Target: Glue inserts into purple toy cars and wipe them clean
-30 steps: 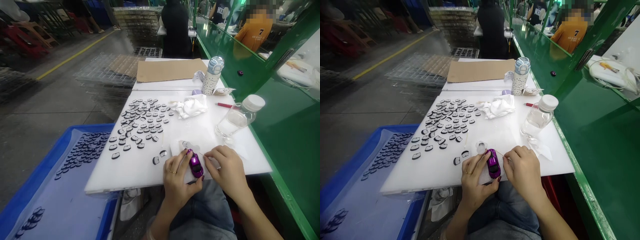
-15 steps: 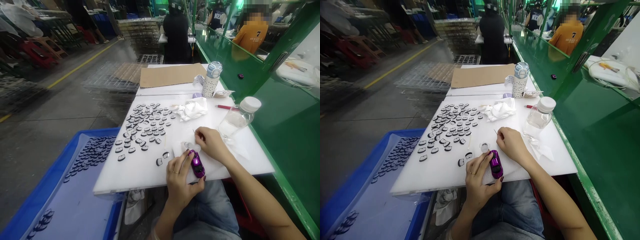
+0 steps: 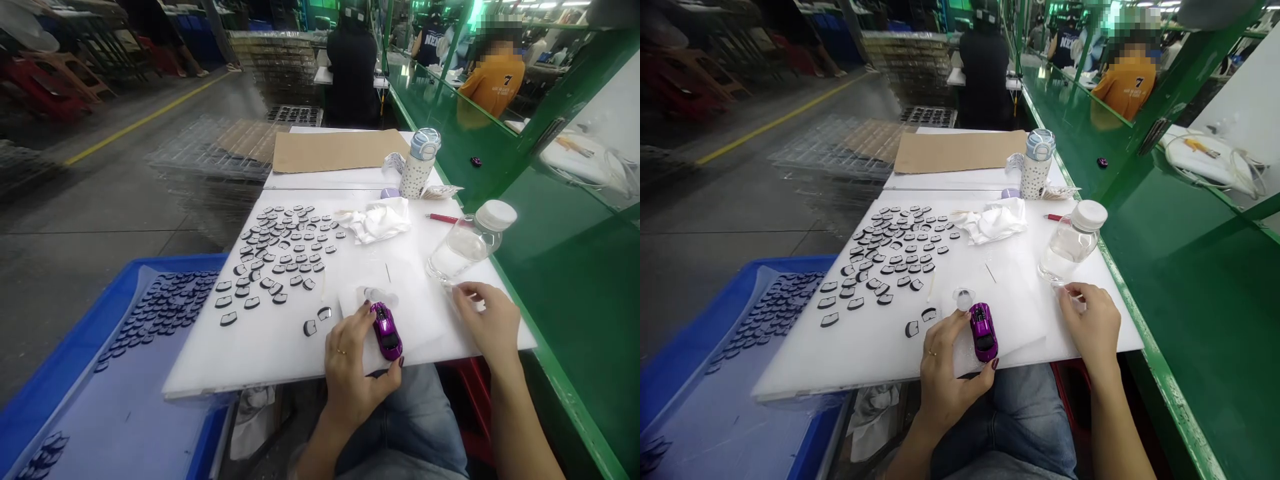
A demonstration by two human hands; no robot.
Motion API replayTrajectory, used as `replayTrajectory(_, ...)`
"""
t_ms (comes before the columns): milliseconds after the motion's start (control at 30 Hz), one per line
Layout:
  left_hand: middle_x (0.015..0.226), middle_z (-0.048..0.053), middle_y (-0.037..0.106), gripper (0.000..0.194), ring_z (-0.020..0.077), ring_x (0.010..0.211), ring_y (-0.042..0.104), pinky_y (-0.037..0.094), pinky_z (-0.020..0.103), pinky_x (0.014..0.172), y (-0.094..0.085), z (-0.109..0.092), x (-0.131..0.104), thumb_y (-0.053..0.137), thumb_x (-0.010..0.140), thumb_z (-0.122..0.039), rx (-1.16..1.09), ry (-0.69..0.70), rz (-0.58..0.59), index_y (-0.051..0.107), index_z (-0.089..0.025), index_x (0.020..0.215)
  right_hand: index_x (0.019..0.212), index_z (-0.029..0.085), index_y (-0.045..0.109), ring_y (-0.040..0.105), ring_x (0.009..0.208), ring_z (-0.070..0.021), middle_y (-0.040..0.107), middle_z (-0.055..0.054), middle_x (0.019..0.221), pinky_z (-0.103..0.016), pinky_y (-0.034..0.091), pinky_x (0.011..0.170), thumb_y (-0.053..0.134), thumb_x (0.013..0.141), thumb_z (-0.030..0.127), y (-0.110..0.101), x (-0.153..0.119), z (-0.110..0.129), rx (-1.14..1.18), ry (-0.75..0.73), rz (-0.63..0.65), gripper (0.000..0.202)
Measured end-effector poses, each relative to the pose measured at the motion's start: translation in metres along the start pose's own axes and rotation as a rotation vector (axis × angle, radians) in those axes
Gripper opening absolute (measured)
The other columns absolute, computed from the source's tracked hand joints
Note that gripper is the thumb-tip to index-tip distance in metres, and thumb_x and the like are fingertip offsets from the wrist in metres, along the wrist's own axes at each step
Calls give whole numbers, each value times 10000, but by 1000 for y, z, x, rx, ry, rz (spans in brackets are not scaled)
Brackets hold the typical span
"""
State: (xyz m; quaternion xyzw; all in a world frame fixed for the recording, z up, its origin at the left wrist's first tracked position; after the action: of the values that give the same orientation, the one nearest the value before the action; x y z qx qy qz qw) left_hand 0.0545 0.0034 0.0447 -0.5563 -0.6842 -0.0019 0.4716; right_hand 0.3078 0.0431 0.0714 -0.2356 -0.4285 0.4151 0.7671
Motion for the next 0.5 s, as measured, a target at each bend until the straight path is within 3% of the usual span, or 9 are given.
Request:
replayTrajectory(133,1301,185,575,628,314,1198,565,493,452,983,1,2,-2,601,879,-512,-35,-6,-32,464,-135,1363,762,192,735,591,736,-259,711,-76,796,-398,396,718,633,825,432,9,-2,-10,8,-7,-25,268)
replayTrajectory(233,1286,174,567,623,308,1203,554,494,459,999,1,8,-6,548,913,-570,-114,-17,-89,475,-144,1361,771,197,716,624,767,-249,711,-63,808,-367,435,699,646,853,409,1,-1,-7,122,-5,-40,238)
replayTrajectory(333,1238,149,570,511,295,1174,557,507,456,979,-10,8,-10,551,932,-486,-205,-18,-228,513,-160,1324,807,210,685,636,769,-216,695,-36,819,-320,471,677,637,902,362,-17,-6,0,259,-4,-16,186)
replayTrajectory(433,1081,95,594,298,238,1042,593,517,377,902,-31,-12,-12,575,900,-236,-190,57,-412,595,-162,1189,845,220,665,606,768,-189,645,-30,830,-292,467,662,571,959,277,-37,-23,22,531,-54,88,158)
replayTrajectory(467,1024,79,599,253,215,985,601,516,347,870,-37,-22,-11,566,891,-174,-194,83,-410,610,-157,1140,847,216,658,593,762,-186,627,-36,830,-290,460,653,547,969,253,-42,-31,33,641,-83,165,169)
replayTrajectory(500,988,72,606,215,198,935,609,515,331,844,-39,-33,-7,546,908,-163,-248,97,-332,613,-150,1112,841,208,648,580,751,-187,610,-45,823,-294,453,643,528,976,245,-45,-40,45,735,-106,265,185)
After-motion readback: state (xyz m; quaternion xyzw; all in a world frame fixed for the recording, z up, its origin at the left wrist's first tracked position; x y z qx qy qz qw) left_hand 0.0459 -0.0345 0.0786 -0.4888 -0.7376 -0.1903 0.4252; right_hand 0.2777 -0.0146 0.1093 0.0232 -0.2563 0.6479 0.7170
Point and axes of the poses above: each hand's wrist, its own x-axis towards the middle knuckle, its own y-axis out of the palm, z = x × y, the point moved 4 cm from there along x, towards the middle knuckle
